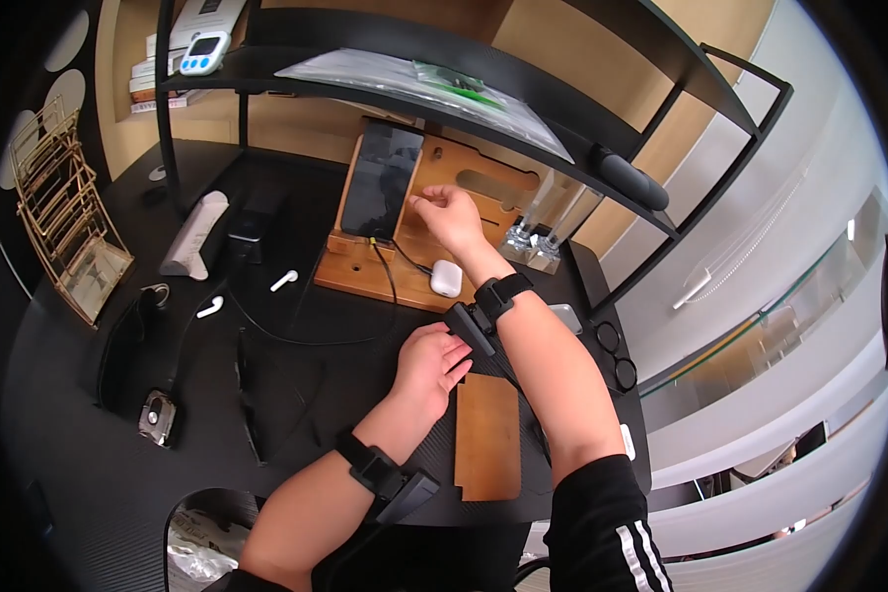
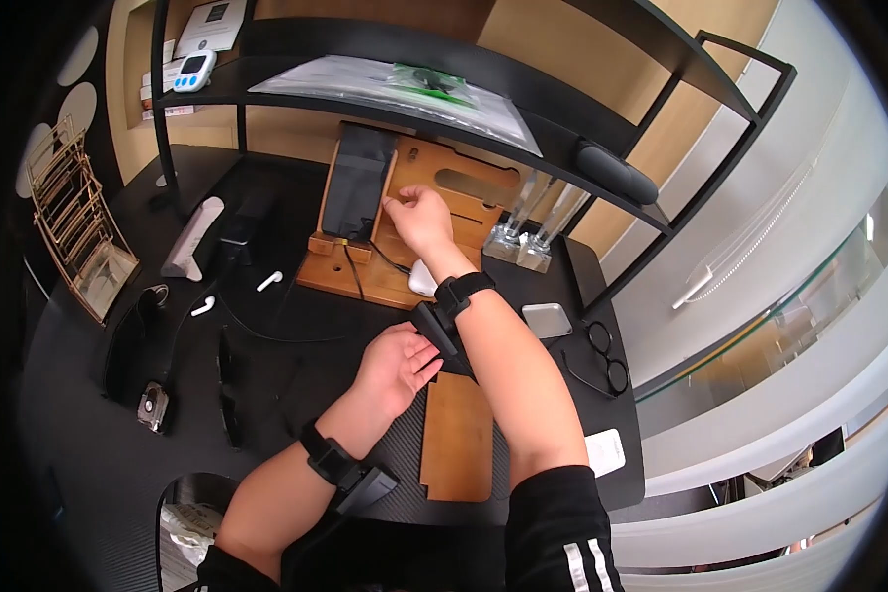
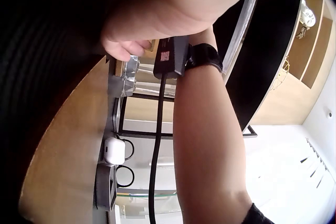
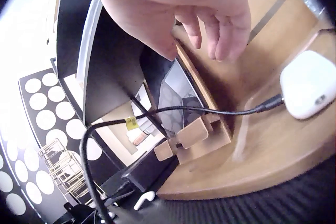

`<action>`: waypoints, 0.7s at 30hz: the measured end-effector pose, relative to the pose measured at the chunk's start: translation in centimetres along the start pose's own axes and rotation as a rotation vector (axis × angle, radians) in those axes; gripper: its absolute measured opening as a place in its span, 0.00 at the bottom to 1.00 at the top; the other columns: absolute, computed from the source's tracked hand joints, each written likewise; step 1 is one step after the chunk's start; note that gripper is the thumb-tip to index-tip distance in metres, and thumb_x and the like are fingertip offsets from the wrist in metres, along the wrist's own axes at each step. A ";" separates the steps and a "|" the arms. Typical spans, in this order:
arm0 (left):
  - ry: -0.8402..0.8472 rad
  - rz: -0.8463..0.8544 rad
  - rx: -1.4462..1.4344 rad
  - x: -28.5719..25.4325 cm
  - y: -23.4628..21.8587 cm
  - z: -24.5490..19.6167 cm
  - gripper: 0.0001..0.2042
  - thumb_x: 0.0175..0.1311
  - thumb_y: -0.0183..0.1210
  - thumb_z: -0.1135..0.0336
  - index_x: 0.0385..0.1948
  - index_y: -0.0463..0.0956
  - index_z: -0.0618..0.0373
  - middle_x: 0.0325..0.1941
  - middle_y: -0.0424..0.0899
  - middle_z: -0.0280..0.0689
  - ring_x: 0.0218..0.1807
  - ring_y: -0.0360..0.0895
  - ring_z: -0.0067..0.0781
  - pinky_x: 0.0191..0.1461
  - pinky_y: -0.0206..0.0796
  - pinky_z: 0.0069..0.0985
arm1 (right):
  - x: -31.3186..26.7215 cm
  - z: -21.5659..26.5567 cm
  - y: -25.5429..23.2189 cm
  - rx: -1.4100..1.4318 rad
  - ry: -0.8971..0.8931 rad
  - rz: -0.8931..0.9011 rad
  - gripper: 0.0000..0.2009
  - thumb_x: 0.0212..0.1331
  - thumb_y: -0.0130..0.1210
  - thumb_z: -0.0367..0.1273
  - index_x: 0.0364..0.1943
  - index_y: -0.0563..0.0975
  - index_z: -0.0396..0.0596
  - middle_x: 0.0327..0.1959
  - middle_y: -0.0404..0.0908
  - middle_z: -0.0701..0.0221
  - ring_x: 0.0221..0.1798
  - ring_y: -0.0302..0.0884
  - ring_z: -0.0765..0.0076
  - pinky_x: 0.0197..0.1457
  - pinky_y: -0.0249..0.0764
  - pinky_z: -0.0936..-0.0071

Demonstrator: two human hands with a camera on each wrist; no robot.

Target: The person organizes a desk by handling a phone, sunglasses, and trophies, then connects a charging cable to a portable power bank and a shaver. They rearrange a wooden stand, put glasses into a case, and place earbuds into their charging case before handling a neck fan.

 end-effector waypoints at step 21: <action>0.179 -0.040 0.118 -0.3 0.1 -1.3 0.13 0.61 0.44 0.75 0.48 0.64 0.55 0.44 0.77 0.37 0.47 0.74 0.32 0.53 0.66 0.35 | 0.8 0.0 4.3 0.592 0.214 0.243 0.11 0.51 0.66 0.32 0.36 0.77 0.46 0.27 0.77 0.79 0.29 0.73 0.83 0.29 0.67 0.83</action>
Point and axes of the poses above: each hand's wrist, its own x-axis towards the middle knuckle, its own y-axis out of the palm, z = x × y, the point moved 5 cm from there along x, towards the middle knuckle
